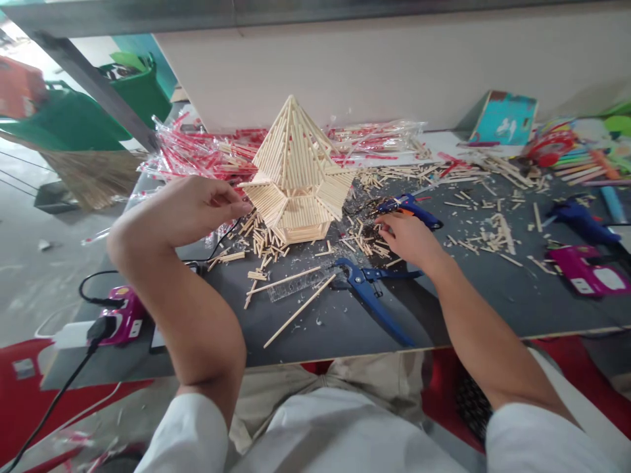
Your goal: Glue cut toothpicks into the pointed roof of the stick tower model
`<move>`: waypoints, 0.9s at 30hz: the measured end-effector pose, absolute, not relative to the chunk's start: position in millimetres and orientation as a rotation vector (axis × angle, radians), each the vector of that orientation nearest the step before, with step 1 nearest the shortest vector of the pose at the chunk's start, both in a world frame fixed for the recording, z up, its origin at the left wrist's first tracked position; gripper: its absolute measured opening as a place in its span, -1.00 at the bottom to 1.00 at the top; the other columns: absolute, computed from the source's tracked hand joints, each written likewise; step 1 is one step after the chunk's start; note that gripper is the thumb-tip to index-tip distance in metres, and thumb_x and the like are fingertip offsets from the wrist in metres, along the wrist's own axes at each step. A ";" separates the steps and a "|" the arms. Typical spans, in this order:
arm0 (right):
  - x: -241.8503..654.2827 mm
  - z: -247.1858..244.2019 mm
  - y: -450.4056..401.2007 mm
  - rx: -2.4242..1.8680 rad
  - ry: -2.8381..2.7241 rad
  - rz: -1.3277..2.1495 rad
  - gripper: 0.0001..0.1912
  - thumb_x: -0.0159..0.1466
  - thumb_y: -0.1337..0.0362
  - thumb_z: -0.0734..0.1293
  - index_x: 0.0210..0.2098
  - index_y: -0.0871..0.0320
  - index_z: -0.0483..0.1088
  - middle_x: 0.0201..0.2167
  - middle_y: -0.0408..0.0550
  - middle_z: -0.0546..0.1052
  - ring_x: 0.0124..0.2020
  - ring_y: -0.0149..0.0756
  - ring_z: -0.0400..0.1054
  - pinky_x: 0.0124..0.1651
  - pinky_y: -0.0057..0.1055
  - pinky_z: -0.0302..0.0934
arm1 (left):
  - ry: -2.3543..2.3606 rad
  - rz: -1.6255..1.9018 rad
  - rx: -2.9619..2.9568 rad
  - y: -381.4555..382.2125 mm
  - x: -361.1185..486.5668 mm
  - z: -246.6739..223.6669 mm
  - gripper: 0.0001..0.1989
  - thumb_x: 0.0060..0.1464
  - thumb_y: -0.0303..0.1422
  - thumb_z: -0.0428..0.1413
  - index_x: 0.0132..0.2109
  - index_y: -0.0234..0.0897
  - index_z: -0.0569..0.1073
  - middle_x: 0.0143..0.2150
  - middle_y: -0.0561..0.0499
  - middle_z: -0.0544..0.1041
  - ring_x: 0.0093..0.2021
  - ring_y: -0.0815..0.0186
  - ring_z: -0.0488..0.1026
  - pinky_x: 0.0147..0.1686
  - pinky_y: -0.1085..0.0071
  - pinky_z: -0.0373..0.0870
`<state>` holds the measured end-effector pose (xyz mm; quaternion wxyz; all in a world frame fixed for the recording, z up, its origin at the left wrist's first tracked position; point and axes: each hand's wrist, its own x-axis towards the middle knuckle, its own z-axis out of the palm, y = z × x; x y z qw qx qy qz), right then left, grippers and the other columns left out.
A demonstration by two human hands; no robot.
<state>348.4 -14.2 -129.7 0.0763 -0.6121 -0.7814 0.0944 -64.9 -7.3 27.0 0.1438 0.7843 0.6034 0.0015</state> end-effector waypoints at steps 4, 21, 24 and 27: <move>347.7 -137.3 -17.2 -1.830 -2.329 0.259 -0.58 0.43 0.23 0.19 0.15 0.25 0.50 0.02 0.25 0.57 -0.15 -0.02 0.49 -0.05 -0.14 0.31 | 1.762 0.017 2.238 -8.1 -65.9 27.1 -0.52 0.23 0.09 0.06 -0.22 -0.24 0.59 -0.35 0.03 0.62 -0.33 0.31 0.44 -0.28 0.35 0.25; 356.6 -130.8 -25.1 -1.489 -2.357 0.652 -0.66 0.35 0.03 0.35 -0.04 0.11 0.57 -0.22 -0.01 0.61 -0.32 -0.27 0.44 -0.20 -0.33 0.25 | 1.775 -0.040 2.220 -6.1 -63.7 27.0 -0.49 0.19 0.12 0.05 -0.23 -0.24 0.59 -0.38 0.04 0.59 -0.33 0.30 0.39 -0.26 0.34 0.23; 352.8 -133.0 -27.2 -1.395 -2.428 0.744 -0.57 0.33 -0.04 0.39 0.04 0.10 0.55 -0.16 0.01 0.57 -0.29 -0.27 0.42 -0.19 -0.34 0.25 | 1.770 -0.042 2.221 -6.2 -64.8 26.4 -0.49 0.16 0.13 0.05 -0.21 -0.23 0.57 -0.35 0.04 0.59 -0.31 0.29 0.40 -0.24 0.34 0.24; 350.8 -134.0 -28.2 -1.368 -2.448 0.748 -0.58 0.32 -0.04 0.41 0.03 0.08 0.56 -0.15 0.00 0.54 -0.29 -0.28 0.40 -0.19 -0.35 0.24 | 1.790 -0.065 2.215 -6.4 -64.3 26.4 -0.48 0.16 0.15 0.03 -0.22 -0.22 0.56 -0.36 0.04 0.57 -0.33 0.29 0.38 -0.26 0.33 0.23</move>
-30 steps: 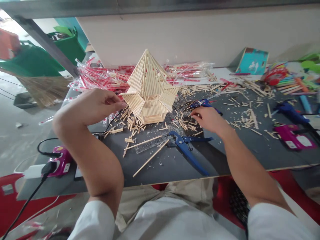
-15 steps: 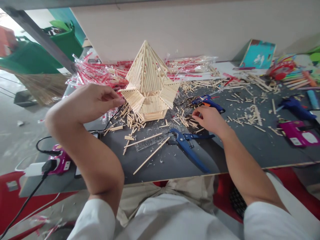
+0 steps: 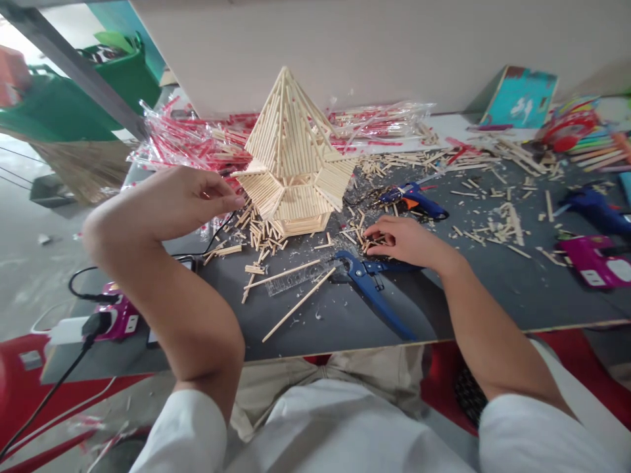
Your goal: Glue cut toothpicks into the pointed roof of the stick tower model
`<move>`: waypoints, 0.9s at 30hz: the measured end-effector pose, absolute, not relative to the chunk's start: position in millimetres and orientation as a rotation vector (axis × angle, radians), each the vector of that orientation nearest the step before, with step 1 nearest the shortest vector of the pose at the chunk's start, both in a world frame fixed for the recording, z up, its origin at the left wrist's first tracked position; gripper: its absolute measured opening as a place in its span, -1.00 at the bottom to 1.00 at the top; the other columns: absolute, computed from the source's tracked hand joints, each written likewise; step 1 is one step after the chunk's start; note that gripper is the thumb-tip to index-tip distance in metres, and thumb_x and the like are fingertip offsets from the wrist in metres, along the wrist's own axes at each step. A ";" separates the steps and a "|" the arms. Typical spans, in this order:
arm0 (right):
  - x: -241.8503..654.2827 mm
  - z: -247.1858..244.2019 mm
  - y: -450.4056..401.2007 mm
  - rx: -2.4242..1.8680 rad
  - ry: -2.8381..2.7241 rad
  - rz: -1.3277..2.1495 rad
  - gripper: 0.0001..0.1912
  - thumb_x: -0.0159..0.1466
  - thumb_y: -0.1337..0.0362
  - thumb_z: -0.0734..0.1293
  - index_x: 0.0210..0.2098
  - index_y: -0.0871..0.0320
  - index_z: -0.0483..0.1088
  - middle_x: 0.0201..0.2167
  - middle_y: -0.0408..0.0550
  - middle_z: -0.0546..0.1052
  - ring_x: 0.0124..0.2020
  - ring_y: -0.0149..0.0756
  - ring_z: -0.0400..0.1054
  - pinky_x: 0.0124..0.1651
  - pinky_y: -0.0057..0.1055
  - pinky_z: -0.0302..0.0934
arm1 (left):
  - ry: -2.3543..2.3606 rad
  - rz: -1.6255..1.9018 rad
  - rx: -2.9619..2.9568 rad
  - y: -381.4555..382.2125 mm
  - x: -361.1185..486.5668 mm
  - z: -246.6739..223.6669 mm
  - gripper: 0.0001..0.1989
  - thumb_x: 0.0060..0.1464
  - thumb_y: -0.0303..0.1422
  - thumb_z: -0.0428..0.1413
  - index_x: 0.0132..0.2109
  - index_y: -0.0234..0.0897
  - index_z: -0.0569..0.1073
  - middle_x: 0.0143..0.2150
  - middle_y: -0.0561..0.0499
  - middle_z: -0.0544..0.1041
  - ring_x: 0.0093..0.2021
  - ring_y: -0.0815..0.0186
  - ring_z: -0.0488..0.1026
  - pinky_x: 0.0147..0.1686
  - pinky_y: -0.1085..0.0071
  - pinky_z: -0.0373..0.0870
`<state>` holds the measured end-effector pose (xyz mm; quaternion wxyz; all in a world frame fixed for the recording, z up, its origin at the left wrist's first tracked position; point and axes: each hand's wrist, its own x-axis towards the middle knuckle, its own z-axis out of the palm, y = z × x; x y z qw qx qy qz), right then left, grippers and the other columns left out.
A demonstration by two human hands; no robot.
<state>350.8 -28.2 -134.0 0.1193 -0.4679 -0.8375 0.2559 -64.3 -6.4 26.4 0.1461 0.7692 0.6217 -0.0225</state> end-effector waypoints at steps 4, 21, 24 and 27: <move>346.5 -132.5 -30.0 -1.309 -2.433 0.814 -0.74 0.37 0.06 0.38 -0.12 0.06 0.60 -0.10 -0.01 0.54 -0.32 -0.32 0.40 -0.18 -0.33 0.25 | 1.782 -0.067 2.208 -5.6 -63.1 25.7 -0.48 0.15 0.15 0.04 -0.21 -0.21 0.57 -0.33 0.03 0.59 -0.30 0.27 0.42 -0.24 0.32 0.25; 318.8 -96.0 -37.6 -1.124 -2.281 0.625 -0.76 0.49 0.23 0.24 0.02 0.02 0.52 -0.07 -0.03 0.59 -0.09 -0.24 0.49 -0.02 -0.25 0.32 | 1.579 0.095 2.275 -14.0 -55.2 31.2 -0.64 0.27 -0.01 0.08 -0.10 -0.17 0.59 -0.25 0.08 0.66 -0.28 0.33 0.50 -0.25 0.38 0.33; 302.9 -69.7 -36.4 -1.084 -2.113 0.688 -0.89 0.43 0.23 0.33 -0.11 0.05 0.50 -0.11 -0.05 0.56 -0.21 -0.31 0.50 -0.17 -0.32 0.39 | 1.487 0.152 2.279 -18.4 -43.9 36.0 -0.66 0.26 -0.03 0.10 -0.13 -0.17 0.60 -0.27 0.07 0.65 -0.31 0.34 0.51 -0.28 0.39 0.33; 283.4 -50.2 -28.3 -1.008 -1.897 0.827 -0.87 0.37 0.18 0.42 -0.20 0.08 0.43 -0.25 -0.08 0.54 -0.34 -0.35 0.50 -0.30 -0.35 0.43 | 1.380 0.177 2.304 -21.1 -31.9 38.8 -0.65 0.28 -0.05 0.09 -0.13 -0.19 0.61 -0.26 0.03 0.65 -0.32 0.33 0.51 -0.30 0.41 0.29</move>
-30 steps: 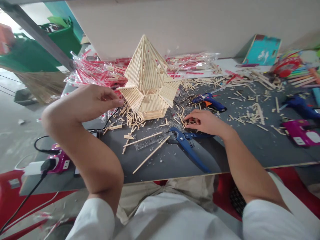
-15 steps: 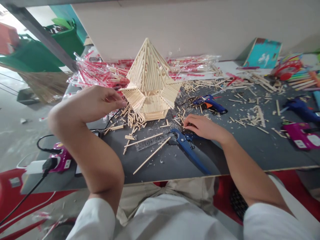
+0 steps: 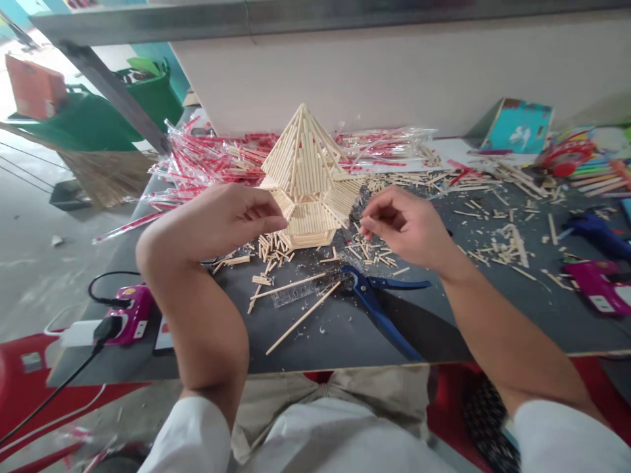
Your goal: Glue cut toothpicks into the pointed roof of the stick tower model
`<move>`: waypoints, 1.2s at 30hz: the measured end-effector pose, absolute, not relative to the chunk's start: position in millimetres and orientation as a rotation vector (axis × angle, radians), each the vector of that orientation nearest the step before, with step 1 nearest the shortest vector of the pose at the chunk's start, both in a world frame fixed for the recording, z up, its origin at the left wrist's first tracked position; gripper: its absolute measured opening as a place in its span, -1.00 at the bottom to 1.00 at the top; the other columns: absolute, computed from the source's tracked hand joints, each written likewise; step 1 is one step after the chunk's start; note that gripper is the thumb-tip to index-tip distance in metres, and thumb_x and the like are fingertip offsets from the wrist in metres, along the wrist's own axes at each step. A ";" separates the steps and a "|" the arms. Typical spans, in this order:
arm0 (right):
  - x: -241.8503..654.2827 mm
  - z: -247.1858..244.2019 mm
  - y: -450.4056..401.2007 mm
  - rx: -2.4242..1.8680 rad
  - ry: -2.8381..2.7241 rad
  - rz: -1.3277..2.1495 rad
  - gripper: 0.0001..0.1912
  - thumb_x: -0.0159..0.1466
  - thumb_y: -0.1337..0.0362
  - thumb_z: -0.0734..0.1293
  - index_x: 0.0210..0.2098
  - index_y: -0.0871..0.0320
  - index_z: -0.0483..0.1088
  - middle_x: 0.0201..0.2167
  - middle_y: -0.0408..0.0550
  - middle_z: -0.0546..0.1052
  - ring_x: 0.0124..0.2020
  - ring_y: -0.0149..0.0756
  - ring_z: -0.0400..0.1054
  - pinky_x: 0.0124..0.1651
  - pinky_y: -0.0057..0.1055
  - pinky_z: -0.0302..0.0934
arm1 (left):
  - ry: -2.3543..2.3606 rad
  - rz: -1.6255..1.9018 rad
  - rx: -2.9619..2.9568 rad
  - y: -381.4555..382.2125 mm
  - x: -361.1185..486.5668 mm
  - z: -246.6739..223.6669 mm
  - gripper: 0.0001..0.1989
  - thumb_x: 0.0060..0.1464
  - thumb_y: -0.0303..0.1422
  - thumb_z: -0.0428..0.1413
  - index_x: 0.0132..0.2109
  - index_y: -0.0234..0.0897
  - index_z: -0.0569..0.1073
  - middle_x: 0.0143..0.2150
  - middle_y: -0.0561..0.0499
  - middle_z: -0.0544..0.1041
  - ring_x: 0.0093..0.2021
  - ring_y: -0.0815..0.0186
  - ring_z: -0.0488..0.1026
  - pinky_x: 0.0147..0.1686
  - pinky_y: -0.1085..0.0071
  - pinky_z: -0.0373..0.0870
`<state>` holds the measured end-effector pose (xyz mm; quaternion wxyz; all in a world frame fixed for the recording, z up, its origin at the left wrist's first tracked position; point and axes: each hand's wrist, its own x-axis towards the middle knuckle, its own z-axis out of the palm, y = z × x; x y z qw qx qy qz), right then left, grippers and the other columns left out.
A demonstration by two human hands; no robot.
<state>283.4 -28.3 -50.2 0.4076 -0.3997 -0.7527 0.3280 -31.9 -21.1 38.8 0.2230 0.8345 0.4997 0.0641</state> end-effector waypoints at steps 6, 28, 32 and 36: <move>251.8 -32.4 3.1 -0.886 -1.643 0.901 -0.84 0.32 0.23 0.47 -0.27 0.09 0.40 -0.35 -0.12 0.60 -0.40 -0.38 0.51 -0.28 -0.33 0.48 | 1.309 0.246 2.398 -20.7 -7.8 35.8 -0.70 0.28 -0.14 0.11 -0.18 -0.23 0.64 -0.31 0.02 0.64 -0.37 0.34 0.49 -0.28 0.40 0.26; 263.7 -13.9 8.1 -0.909 -1.635 1.110 -0.62 0.14 -0.07 0.58 -0.27 0.08 0.57 -0.38 -0.14 0.54 -0.39 -0.41 0.36 -0.39 -0.40 0.28 | 1.652 1.363 2.191 -41.7 101.0 -10.4 -0.73 0.42 -0.29 0.05 -0.09 -0.28 0.64 -0.48 0.02 0.60 -0.50 0.39 0.49 -0.40 0.42 0.29; 263.8 -15.3 7.5 -0.879 -1.643 1.121 -0.58 0.11 -0.09 0.59 -0.28 0.09 0.55 -0.37 -0.15 0.54 -0.38 -0.41 0.35 -0.35 -0.39 0.26 | 1.478 1.452 1.922 -38.7 99.7 -16.2 -0.82 0.37 -0.29 0.13 -0.09 -0.23 0.61 -0.43 0.08 0.62 -0.48 0.42 0.57 -0.45 0.49 0.39; 266.3 -12.9 7.1 -0.939 -1.699 1.050 -0.67 0.17 0.03 0.58 -0.24 0.12 0.56 -0.34 -0.11 0.58 -0.34 -0.36 0.42 -0.28 -0.34 0.30 | 1.264 1.488 1.660 -36.1 87.5 -10.3 -0.85 0.37 -0.27 0.12 -0.13 -0.25 0.49 -0.33 0.04 0.63 -0.48 0.42 0.59 -0.59 0.57 0.40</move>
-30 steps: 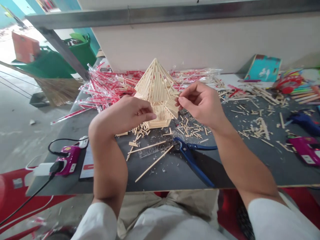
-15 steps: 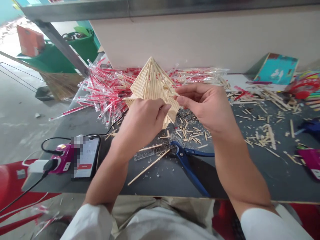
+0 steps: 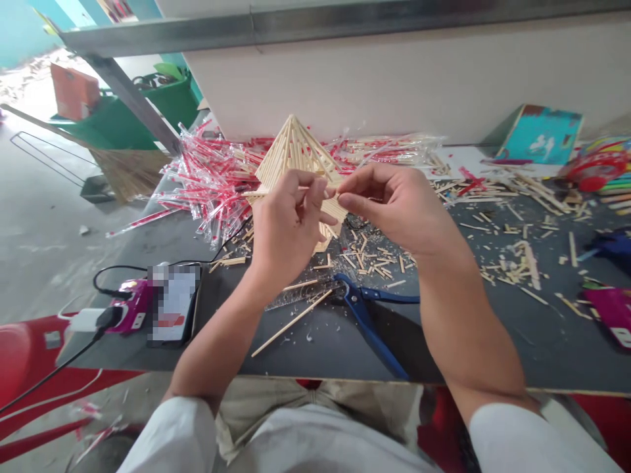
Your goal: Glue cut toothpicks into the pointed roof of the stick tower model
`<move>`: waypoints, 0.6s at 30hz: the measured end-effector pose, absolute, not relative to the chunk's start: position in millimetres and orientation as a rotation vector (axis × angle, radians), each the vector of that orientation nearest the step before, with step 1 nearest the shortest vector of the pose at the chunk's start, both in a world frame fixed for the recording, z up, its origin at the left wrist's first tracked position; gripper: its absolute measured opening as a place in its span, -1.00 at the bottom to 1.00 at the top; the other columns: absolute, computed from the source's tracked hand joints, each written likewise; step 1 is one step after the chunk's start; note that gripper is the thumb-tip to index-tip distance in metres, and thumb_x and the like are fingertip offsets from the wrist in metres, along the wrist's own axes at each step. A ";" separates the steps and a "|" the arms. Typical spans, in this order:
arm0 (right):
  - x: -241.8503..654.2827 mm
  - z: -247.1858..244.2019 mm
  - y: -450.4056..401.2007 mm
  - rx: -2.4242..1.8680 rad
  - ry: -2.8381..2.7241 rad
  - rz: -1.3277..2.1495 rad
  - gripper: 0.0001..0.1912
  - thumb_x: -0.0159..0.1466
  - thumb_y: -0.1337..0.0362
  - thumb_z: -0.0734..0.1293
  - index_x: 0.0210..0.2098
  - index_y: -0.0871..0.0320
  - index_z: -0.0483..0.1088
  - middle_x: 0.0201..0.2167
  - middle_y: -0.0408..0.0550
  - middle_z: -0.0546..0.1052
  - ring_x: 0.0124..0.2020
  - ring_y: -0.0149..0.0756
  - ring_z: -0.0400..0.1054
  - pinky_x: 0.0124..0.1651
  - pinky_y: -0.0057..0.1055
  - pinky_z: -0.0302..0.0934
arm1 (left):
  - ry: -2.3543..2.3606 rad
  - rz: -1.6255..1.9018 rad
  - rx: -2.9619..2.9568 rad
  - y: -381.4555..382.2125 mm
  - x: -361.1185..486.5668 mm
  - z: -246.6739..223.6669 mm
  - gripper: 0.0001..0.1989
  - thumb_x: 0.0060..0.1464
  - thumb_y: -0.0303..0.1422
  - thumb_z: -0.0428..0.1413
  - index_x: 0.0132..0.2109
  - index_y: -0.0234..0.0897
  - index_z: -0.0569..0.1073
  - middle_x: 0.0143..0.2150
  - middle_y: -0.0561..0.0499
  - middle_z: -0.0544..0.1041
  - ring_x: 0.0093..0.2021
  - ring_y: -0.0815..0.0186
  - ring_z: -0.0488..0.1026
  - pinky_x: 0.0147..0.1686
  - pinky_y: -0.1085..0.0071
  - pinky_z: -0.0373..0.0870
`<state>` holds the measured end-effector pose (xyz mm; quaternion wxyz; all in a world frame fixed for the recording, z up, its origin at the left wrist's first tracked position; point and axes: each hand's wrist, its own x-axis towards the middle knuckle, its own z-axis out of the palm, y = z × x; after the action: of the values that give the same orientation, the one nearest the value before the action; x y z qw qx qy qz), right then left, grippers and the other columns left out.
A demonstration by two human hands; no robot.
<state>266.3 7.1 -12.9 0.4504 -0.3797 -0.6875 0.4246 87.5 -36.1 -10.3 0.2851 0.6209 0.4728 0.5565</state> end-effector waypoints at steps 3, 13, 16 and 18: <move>266.7 -14.7 10.2 -1.008 -1.710 0.852 -0.80 0.25 0.16 0.52 -0.22 0.14 0.55 -0.33 -0.10 0.59 -0.34 -0.36 0.43 -0.24 -0.32 0.32 | 1.126 1.437 1.529 -38.7 80.9 -5.1 -0.86 0.36 -0.27 0.14 -0.10 -0.27 0.47 -0.29 -0.01 0.62 -0.45 0.41 0.60 -0.58 0.57 0.48; 251.4 -35.1 23.3 -0.981 -1.701 0.924 -0.81 0.30 0.16 0.46 -0.19 0.14 0.51 -0.30 -0.07 0.60 -0.35 -0.34 0.46 -0.25 -0.28 0.37 | 0.844 1.235 0.996 -42.3 98.0 -54.3 -0.72 0.15 -0.24 0.33 -0.12 -0.37 0.57 -0.25 -0.07 0.62 -0.35 0.41 0.58 -0.43 0.54 0.59; 248.5 -36.0 23.5 -0.964 -1.669 0.995 -0.78 0.28 0.13 0.48 -0.21 0.13 0.50 -0.31 -0.08 0.61 -0.36 -0.34 0.47 -0.26 -0.28 0.38 | 0.830 1.288 0.900 -35.6 100.1 -59.9 -0.77 0.15 -0.28 0.34 -0.16 -0.36 0.57 -0.25 -0.05 0.62 -0.39 0.46 0.54 -0.44 0.57 0.55; 245.9 -37.9 24.5 -0.952 -1.621 1.041 -0.74 0.23 0.09 0.52 -0.23 0.12 0.49 -0.34 -0.10 0.61 -0.37 -0.34 0.47 -0.28 -0.29 0.39 | 0.833 1.306 0.899 -31.2 99.5 -60.9 -0.81 0.16 -0.30 0.32 -0.17 -0.34 0.57 -0.26 -0.03 0.61 -0.40 0.48 0.52 -0.45 0.57 0.53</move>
<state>245.9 24.5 -37.9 0.4765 -0.3894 -0.6633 0.4258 99.5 -31.2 -60.9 0.6251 0.3919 0.3631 0.5691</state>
